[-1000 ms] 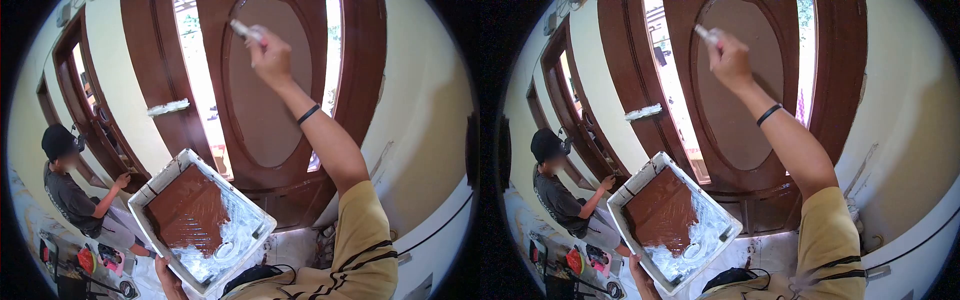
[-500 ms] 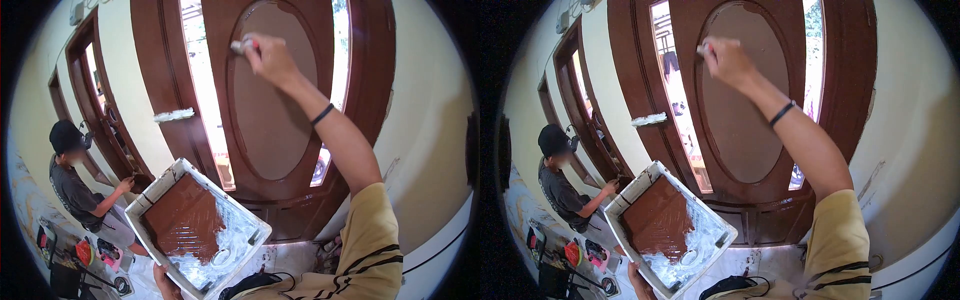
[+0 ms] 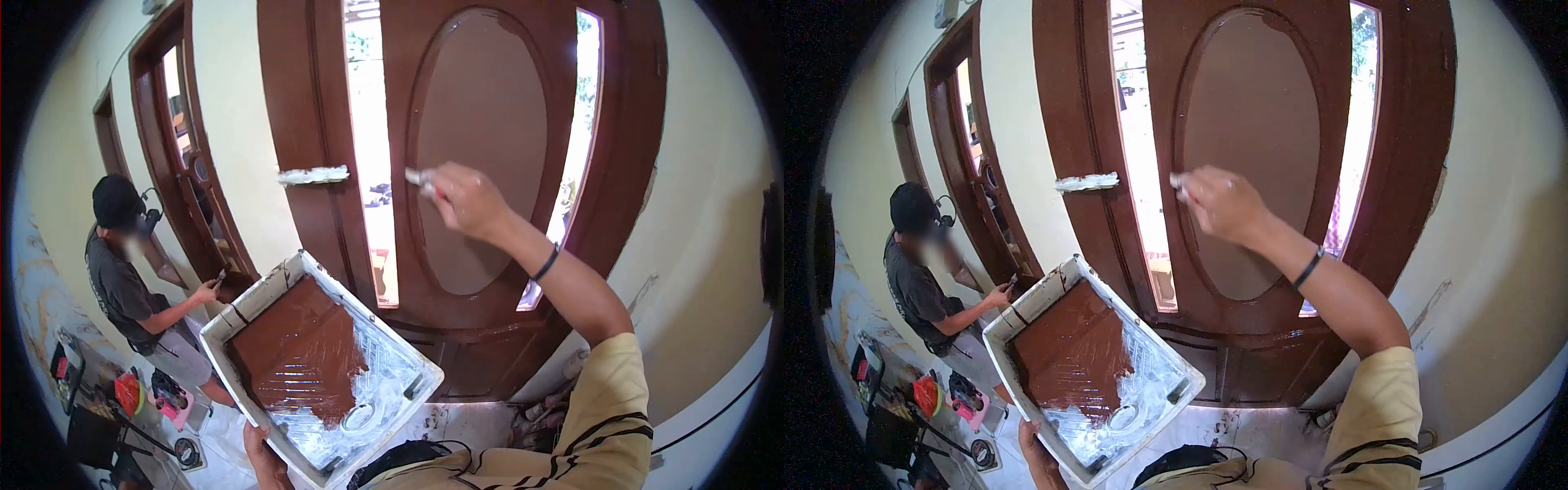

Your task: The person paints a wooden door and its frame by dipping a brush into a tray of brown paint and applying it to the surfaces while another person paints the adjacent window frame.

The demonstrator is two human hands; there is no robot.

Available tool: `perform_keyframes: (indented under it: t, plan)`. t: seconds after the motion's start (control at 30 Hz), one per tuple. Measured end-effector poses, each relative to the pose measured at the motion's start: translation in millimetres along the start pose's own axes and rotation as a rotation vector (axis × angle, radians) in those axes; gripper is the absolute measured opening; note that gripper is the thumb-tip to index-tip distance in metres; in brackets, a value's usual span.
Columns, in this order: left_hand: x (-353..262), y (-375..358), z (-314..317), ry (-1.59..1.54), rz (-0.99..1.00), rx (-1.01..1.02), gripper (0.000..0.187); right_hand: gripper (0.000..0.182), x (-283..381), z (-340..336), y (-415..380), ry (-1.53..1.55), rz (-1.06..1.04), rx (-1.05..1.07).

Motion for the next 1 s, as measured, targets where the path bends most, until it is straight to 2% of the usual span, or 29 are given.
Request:
perform_keyframes:
  t: [0.1,0.2,0.27,0.43,0.53,0.6,0.67,0.73,0.87,1.0]
  plan:
    - [-2,-2,0,-0.009,0.012,0.019,0.053,0.013,0,5,-6,0.147,0.158,0.112]
    - [0,4,1,-0.028,0.012,0.038,0.054,0.014,-12,-22,32,0.172,0.177,0.014]
    - [2,7,0,-0.04,0.013,0.057,0.056,0.017,-28,-52,64,0.151,0.194,-0.134]
    - [-1,7,3,-0.016,0.02,0.031,0.056,0.017,-15,-120,115,-0.307,-0.195,-0.532]
    - [-1,8,2,-0.037,0.014,0.066,0.057,0.022,-7,-95,98,-0.412,-0.297,-0.411]
    - [-2,9,3,-0.045,0.019,0.041,0.056,0.021,-8,-50,65,-0.447,-0.275,-0.171]
    - [-1,12,6,-0.047,0.018,0.052,0.056,0.015,9,-18,20,-0.335,-0.227,-0.07]
    - [-3,13,6,-0.042,0.022,0.092,0.055,0.017,20,-1,-7,-0.124,-0.065,0.005]
    - [-2,18,4,-0.042,0.025,0.09,0.053,0.015,-2,-28,7,0.147,0.109,-0.109]
    - [-1,22,4,-0.031,0.038,0.118,0.053,0.012,-24,-98,65,-0.033,0.107,-0.382]
Point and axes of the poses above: each hand's wrist, its own y-axis towards the middle knuckle, its own z-axis out of the palm, x = y × z, the point moved 8 cm from there along y, towards the middle knuckle, and after that the axes turned 5 degrees about y, right-handed, at the moved point
